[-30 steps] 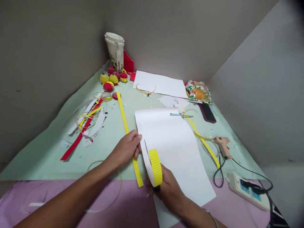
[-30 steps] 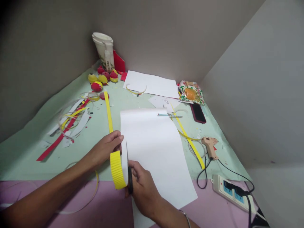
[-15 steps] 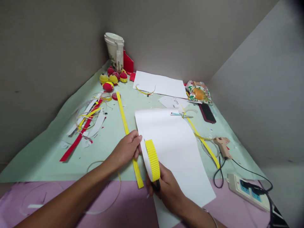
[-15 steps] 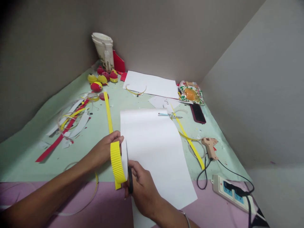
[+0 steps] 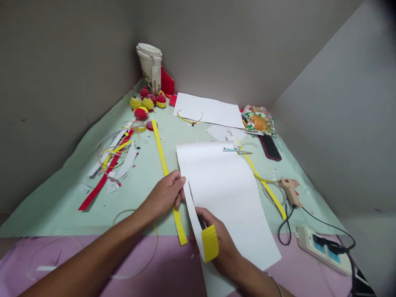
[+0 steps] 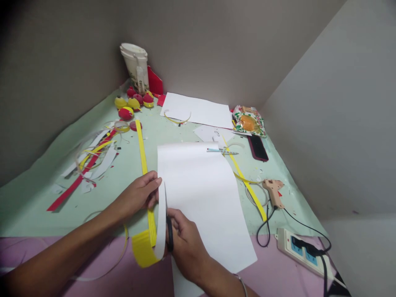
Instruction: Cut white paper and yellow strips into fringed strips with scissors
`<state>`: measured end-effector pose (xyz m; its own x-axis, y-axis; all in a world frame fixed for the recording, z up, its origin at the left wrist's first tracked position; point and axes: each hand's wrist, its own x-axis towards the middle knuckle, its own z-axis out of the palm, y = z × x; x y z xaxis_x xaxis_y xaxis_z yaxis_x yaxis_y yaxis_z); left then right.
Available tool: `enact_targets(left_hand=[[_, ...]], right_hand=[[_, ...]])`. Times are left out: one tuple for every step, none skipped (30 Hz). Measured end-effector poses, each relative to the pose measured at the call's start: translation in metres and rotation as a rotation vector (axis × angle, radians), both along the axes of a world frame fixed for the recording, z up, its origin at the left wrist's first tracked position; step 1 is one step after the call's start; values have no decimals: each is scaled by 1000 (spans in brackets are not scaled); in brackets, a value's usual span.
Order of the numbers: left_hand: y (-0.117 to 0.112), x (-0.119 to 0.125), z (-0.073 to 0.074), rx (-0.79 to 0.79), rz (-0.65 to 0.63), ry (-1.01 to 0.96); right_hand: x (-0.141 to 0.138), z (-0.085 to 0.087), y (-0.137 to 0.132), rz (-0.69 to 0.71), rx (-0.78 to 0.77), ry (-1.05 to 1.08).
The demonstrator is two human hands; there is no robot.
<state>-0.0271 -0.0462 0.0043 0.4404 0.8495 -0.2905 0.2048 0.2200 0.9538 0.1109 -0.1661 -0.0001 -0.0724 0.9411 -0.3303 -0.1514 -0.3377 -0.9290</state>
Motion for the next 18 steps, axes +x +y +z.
enact_targets(left_hand=[[0, 0, 1, -2, 0, 0], [-1, 0, 1, -4, 1, 0], [-1, 0, 2, -7, 4, -1], [-1, 1, 2, -8, 7, -3], [-1, 1, 2, -8, 11, -5], [-2, 1, 2, -4, 17, -6], [-2, 1, 2, 3, 24, -7], [-2, 1, 1, 13, 29, -8], [-2, 1, 1, 21, 32, -9], [-2, 1, 0, 26, 34, -12], [-2, 1, 0, 26, 38, -17], [-2, 1, -1, 23, 39, -21], [-2, 1, -2, 14, 40, -23], [-2, 1, -3, 5, 42, -22], [-2, 1, -4, -4, 43, -21], [-2, 1, -5, -11, 41, -19], [-1, 0, -6, -18, 38, -20], [-1, 0, -8, -25, 34, -24]], right_hand=[[0, 0, 1, 3, -1, 3], [0, 0, 1, 7, -3, 2], [-1, 0, 1, 11, -4, -3], [-1, 0, 1, 14, -1, -8], [-1, -1, 1, 16, 3, -10], [-2, -2, 1, 14, 4, -6], [-2, -4, 1, 10, 4, 6], [-3, -5, 1, 4, 4, 22], [-3, -7, 0, -1, -1, 36], [-3, -9, 0, -5, -8, 50], [-4, -10, 0, -9, -16, 62], [-4, -11, -1, -9, -23, 71], [-4, -12, -1, -8, -27, 76], [-4, -13, -1, -5, -29, 79], [-3, -13, -1, -2, -25, 77], [-3, -13, -1, 0, -18, 71], [-3, -13, -1, 4, -10, 61], [-3, -13, -1, 8, 0, 51]])
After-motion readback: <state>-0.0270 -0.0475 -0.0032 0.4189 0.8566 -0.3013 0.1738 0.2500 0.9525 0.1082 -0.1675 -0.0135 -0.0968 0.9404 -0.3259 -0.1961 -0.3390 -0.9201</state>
